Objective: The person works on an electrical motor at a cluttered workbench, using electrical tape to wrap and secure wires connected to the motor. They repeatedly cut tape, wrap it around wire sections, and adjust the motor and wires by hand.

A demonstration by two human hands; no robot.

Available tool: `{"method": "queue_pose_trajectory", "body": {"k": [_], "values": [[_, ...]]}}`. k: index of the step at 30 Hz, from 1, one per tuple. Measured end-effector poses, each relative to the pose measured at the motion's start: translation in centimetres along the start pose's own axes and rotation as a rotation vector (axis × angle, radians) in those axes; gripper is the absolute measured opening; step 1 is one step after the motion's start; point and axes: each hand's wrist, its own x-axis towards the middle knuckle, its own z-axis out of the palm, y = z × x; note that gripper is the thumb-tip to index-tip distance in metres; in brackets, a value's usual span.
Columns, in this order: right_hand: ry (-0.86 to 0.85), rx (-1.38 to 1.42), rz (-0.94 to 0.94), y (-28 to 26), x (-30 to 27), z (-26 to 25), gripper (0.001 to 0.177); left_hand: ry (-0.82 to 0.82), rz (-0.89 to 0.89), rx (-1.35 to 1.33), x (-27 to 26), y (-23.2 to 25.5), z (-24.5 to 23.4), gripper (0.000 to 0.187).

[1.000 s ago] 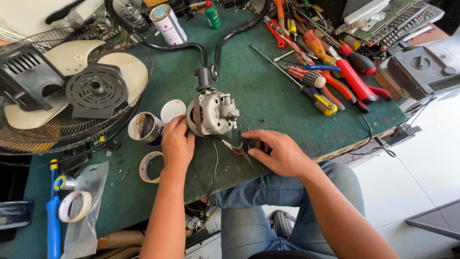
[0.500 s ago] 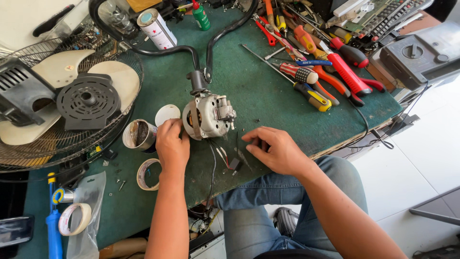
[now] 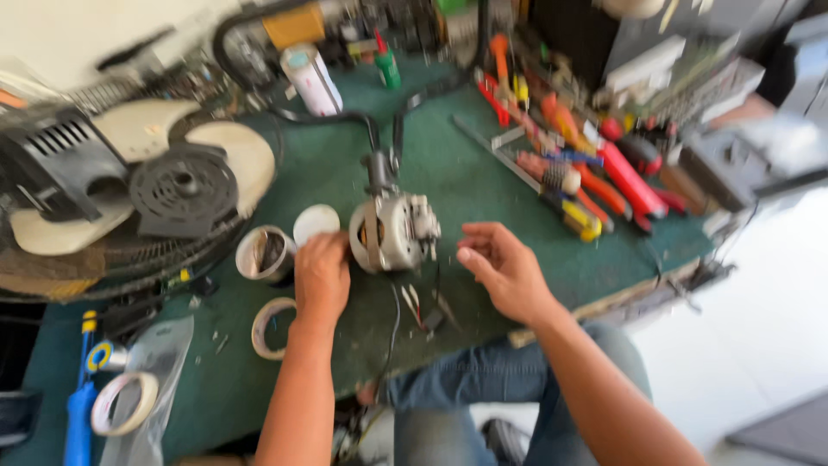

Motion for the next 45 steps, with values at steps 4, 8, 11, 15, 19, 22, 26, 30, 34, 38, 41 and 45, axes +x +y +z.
{"method": "queue_pose_trajectory", "body": {"k": [4, 8, 11, 15, 19, 22, 26, 30, 34, 38, 41, 45], "values": [[-0.04, 0.07, 0.133, -1.4, 2.8, 0.6, 0.06, -0.053, -0.08, -0.019, -0.7, -0.3, 1.7, 0.027], [-0.159, -0.019, 0.19, -2.5, 4.8, 2.1, 0.055, -0.096, -0.109, -0.076, 1.0, 3.3, -2.5, 0.024], [-0.141, -0.012, 0.217, -1.0, 5.6, 2.6, 0.057, -0.239, -0.222, 0.027, -0.5, 2.0, 0.2, 0.034], [-0.13, 0.059, 0.145, -1.2, 5.2, 3.7, 0.062, -0.193, -0.195, 0.041, -0.4, 1.3, 0.9, 0.033], [-0.028, -0.055, 0.165, 0.2, 5.1, 3.8, 0.057, -0.163, -0.151, -0.099, 0.1, 1.9, -0.3, 0.027], [-0.003, 0.015, 0.134, 2.0, 4.4, 2.7, 0.053, -0.103, -0.12, -0.056, -1.1, 2.7, -0.4, 0.018], [0.062, 0.022, 0.123, 3.7, 4.6, 0.6, 0.052, -0.053, -0.067, -0.196, -0.2, 4.7, -1.3, 0.013], [0.048, 0.001, 0.104, 3.4, 4.7, -0.9, 0.053, -0.095, -0.123, -0.335, 0.8, 5.2, -1.9, 0.014], [0.045, -0.157, 0.054, 0.2, 2.6, -1.0, 0.044, -0.103, -0.292, -0.487, -0.3, 4.7, -2.0, 0.016], [0.187, -0.469, -0.114, 0.7, 2.0, -3.3, 0.033, -0.113, -0.51, -0.619, -1.1, 4.3, -0.5, 0.017], [0.13, -0.725, -0.266, 1.8, 1.5, -3.2, 0.035, -0.154, -0.501, -0.586, -0.1, 4.9, -2.2, 0.018], [-0.054, -0.831, -0.389, 3.1, 1.8, -3.8, 0.032, -0.204, -0.487, -0.527, -0.4, 4.9, -1.6, 0.032]]}}
